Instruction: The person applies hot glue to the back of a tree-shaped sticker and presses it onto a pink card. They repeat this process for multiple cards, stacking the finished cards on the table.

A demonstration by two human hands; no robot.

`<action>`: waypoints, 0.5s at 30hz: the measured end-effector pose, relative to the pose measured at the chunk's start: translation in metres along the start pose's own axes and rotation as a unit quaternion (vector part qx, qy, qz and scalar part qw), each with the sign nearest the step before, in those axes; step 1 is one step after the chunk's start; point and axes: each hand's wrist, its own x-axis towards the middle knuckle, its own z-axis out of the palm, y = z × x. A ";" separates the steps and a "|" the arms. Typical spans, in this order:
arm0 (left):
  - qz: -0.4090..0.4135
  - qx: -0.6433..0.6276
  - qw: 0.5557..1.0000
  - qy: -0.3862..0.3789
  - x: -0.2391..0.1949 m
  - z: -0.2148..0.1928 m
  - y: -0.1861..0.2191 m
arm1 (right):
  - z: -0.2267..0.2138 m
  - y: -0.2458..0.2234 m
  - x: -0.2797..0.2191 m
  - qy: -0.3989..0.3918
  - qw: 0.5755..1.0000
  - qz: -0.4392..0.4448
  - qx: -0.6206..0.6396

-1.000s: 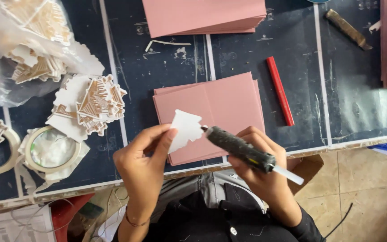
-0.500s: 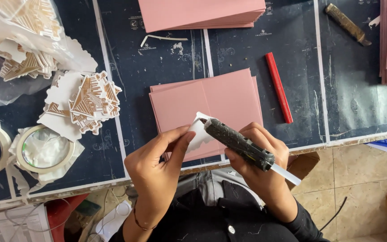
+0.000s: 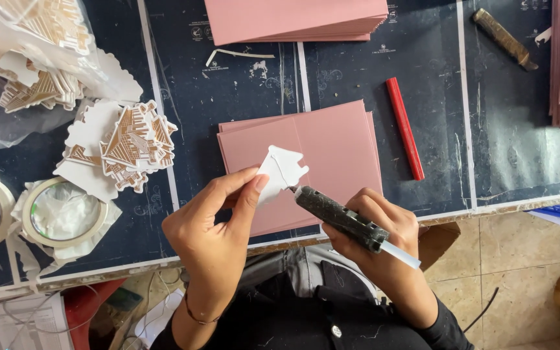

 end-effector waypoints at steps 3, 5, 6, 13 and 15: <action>0.000 0.003 1.000 -0.005 -0.002 0.002 -0.002 | -0.001 0.001 0.002 -0.004 1.000 0.009 0.004; 0.006 0.009 1.000 -0.012 -0.004 0.004 -0.003 | -0.002 0.000 0.006 0.029 1.000 -0.009 0.003; 0.006 0.008 1.000 -0.014 -0.006 0.005 -0.003 | -0.003 -0.001 0.008 0.029 1.000 -0.007 0.003; 0.013 -0.022 0.999 -0.027 -0.006 0.008 0.002 | -0.002 -0.002 0.016 0.063 0.998 0.022 -0.009; 0.014 -0.021 0.999 -0.029 -0.007 0.008 0.001 | -0.001 -0.001 0.016 0.063 0.998 0.022 -0.010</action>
